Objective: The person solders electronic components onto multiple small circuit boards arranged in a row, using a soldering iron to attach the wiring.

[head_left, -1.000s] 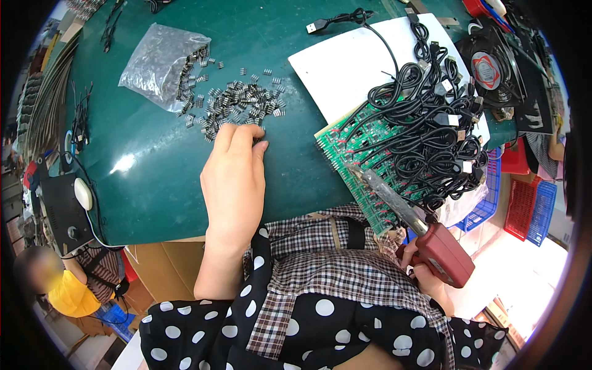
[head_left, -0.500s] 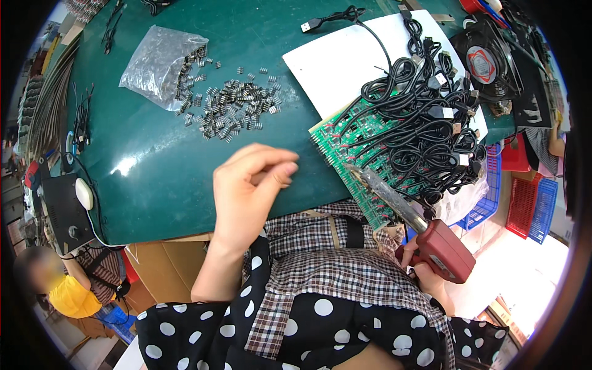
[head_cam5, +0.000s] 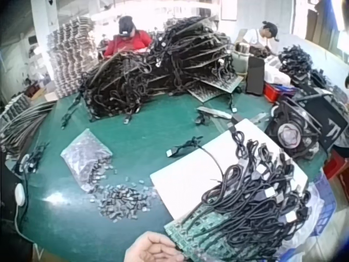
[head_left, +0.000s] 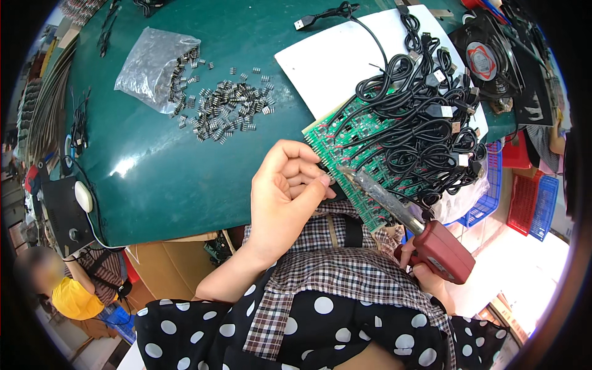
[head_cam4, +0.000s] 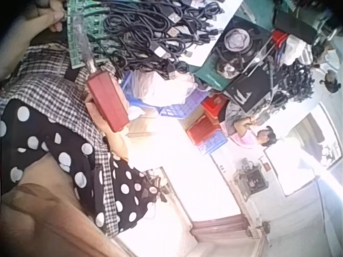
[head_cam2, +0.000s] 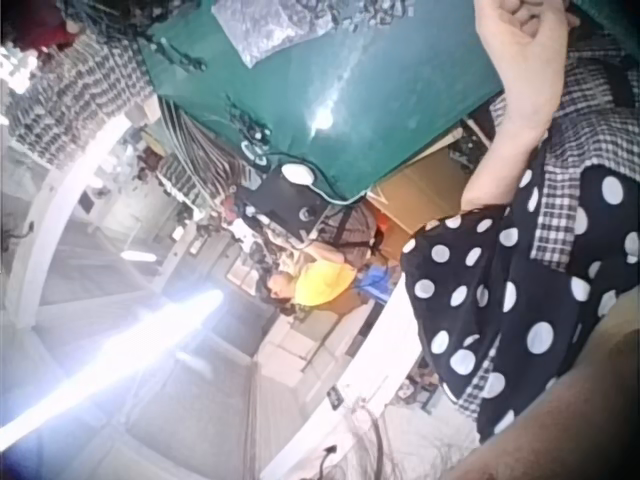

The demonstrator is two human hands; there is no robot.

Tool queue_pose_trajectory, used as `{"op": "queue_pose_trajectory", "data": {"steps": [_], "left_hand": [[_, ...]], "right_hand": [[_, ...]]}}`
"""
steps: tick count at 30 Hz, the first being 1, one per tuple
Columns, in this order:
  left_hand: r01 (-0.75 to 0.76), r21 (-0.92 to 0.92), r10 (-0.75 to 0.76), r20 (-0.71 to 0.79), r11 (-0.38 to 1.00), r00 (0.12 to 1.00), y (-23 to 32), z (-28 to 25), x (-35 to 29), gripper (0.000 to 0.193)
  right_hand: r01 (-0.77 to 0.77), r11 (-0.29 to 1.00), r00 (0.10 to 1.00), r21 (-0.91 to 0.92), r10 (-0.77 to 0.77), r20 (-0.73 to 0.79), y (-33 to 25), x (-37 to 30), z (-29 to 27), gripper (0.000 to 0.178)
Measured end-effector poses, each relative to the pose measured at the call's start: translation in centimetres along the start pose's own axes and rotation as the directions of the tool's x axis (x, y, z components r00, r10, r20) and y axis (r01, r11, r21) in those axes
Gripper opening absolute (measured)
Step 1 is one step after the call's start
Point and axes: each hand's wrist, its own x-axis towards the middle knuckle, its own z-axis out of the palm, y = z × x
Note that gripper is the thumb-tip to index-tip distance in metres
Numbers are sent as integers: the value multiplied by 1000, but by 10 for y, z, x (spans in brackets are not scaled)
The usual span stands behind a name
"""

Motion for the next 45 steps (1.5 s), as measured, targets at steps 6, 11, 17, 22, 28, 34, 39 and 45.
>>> {"op": "queue_pose_trajectory", "data": {"steps": [6,11,17,22,28,34,39,45], "left_hand": [[-39,-12,39,-5,999,999,-1,3,3,22],[-47,-12,47,-8,999,999,-1,3,3,23],[-54,-15,54,-3,998,999,-2,2,3,23],[-61,4,61,-4,998,998,-3,5,2,22],[-77,-19,77,-14,997,997,-3,5,3,22],[-82,0,82,-27,997,996,-4,6,3,21],[-97,14,98,-31,995,995,-4,6,4,21],[-89,19,89,-22,996,996,-5,6,4,20]], "right_hand": [[-77,991,997,111,77,8,-3,3,2,54],[-56,994,998,98,53,34,3,2,-1,54],[-62,987,994,150,47,101,-3,9,-1,51],[-27,999,998,39,25,52,7,2,-1,50],[35,979,989,-203,-5,148,11,-3,-3,53],[119,991,987,-55,-112,115,21,-5,-2,67],[56,982,998,-178,-62,-32,21,-14,-1,48],[79,936,997,-344,-72,32,3,-2,0,25]]}}
